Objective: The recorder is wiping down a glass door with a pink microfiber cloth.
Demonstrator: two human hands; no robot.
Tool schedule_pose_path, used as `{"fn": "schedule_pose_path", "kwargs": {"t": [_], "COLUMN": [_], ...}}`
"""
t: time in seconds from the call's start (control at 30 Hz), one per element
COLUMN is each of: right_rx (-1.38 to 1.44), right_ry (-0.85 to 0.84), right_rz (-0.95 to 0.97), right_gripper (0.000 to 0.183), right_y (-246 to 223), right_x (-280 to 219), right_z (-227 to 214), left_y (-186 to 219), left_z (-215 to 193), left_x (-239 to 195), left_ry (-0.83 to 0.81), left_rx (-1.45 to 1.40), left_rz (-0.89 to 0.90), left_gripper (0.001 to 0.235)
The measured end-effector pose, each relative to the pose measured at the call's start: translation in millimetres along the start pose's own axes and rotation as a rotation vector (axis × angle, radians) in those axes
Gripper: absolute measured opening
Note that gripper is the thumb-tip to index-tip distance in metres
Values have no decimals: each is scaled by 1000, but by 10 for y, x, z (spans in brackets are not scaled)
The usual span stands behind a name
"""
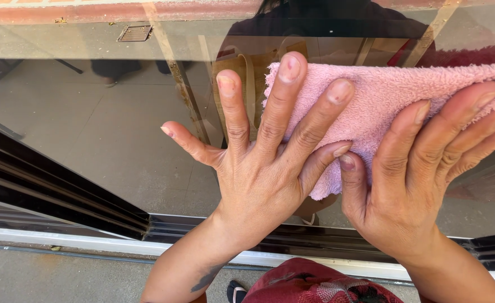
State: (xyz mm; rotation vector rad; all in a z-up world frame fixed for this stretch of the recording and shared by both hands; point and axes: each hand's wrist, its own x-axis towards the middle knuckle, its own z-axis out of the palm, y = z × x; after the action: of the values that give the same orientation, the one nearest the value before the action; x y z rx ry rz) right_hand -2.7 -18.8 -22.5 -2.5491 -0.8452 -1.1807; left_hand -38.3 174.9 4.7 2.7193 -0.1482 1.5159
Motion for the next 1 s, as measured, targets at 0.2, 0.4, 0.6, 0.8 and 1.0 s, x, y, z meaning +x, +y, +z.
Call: {"fn": "schedule_pose_path", "kwargs": {"t": [0.2,0.4,0.6,0.8,1.0], "right_rx": [-27,-22,15,-4,10], "right_ry": [31,24,1,-31,-28], "right_rz": [-41,-70,-76,-70,-68], "right_gripper": [76,76,75,78,78], "right_y": [-128,-251,-372,-487,-652], "right_x": [87,159,190,214,262], "right_z": [22,62,96,160,214], "left_y": [-115,-242,-369,-515,-693], "left_z": [-30,-56,-92,-177,-206], "left_x": [-21,-63,-96,-94,-131], "left_ry": [-12,-11,-3,-26,-28], "left_rx": [-6,19,10,-1,-1], "left_rz": [-22,-38,-56,-62,-54], "left_gripper": [57,56,54,55,58]}}
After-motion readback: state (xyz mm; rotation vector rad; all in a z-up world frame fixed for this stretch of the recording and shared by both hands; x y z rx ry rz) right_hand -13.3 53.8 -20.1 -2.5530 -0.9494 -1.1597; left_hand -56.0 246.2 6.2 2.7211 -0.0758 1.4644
